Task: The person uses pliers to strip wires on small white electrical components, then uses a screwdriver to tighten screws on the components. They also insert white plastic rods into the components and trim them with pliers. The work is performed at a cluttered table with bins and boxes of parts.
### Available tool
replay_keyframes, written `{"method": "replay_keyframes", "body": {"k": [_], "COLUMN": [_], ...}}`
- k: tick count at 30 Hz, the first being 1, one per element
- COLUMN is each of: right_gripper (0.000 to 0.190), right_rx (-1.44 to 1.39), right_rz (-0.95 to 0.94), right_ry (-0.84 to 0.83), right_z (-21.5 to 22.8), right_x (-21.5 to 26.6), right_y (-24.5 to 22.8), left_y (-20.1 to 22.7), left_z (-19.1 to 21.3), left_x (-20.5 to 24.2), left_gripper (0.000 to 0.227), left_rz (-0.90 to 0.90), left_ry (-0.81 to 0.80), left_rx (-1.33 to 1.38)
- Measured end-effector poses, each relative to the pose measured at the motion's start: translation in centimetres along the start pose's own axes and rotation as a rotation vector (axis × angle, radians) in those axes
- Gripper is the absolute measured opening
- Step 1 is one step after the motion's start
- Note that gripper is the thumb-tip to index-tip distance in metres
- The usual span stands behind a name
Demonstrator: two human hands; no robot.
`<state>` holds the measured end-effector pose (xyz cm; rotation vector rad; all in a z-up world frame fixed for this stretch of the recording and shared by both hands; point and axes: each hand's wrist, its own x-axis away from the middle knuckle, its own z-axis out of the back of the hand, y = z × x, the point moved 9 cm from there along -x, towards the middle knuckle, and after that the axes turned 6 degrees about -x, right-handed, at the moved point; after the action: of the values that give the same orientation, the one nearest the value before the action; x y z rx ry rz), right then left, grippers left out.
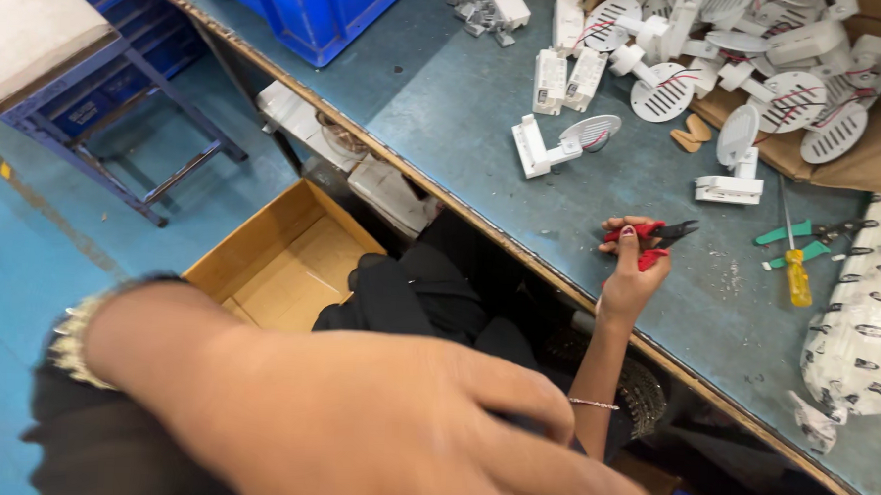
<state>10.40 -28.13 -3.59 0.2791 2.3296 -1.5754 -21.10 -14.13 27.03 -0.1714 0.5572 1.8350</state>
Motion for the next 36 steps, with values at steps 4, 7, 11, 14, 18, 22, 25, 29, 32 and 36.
{"method": "replay_keyframes", "body": {"k": [4,7,11,14,18,22,25,29,32,36], "right_gripper": [0.01,0.011,0.011,0.012,0.014,0.015,0.015,0.016,0.016,0.016], "right_rx": [-0.016,-0.007,0.013,0.03,0.028,-0.003,-0.017,-0.011,-0.015,-0.001], "right_rz": [0.004,-0.026,-0.026,-0.036,-0.055,-0.081,-0.088,-0.081,-0.084,-0.083], "right_ry": [-0.01,-0.002,-0.017,-0.007,0.011,0.028,0.042,0.042,0.035,0.044], "right_z": [-0.3,-0.5,-0.4,-0.5,-0.1,0.3,0.3,0.3,0.3,0.4], "right_x": [-0.2,0.2,0.3,0.3,0.6,0.5,0.7,0.7,0.8,0.8], "right_y": [-0.3,-0.2,-0.8,-0.8,-0.4,-0.2,-0.1,-0.4,-0.5,-0.5], "left_y": [-3.6,-6.0,-8.5,-9.9,-11.2,-12.7,-12.7,-13.9,-15.3,-18.2], "left_z": [-1.7,-6.1,-10.2,-10.5,-9.4,-7.8,-5.8,-5.8,-10.8,-29.2], "left_x": [1.1,2.7,2.4,1.7,1.9,1.1,1.3,2.3,1.7,-2.6], "left_gripper": [0.032,0.031,0.032,0.034,0.038,0.041,0.041,0.041,0.045,0.052], "left_rz": [-0.045,-0.12,-0.313,-0.467,-0.589,-0.556,-0.654,-0.704,-0.668,-0.735], "left_ry": [0.198,0.279,0.296,0.244,0.191,0.117,0.159,0.266,0.47,1.479], "left_rx": [0.462,0.679,0.877,0.999,1.126,1.242,1.215,1.174,1.333,2.548]}}
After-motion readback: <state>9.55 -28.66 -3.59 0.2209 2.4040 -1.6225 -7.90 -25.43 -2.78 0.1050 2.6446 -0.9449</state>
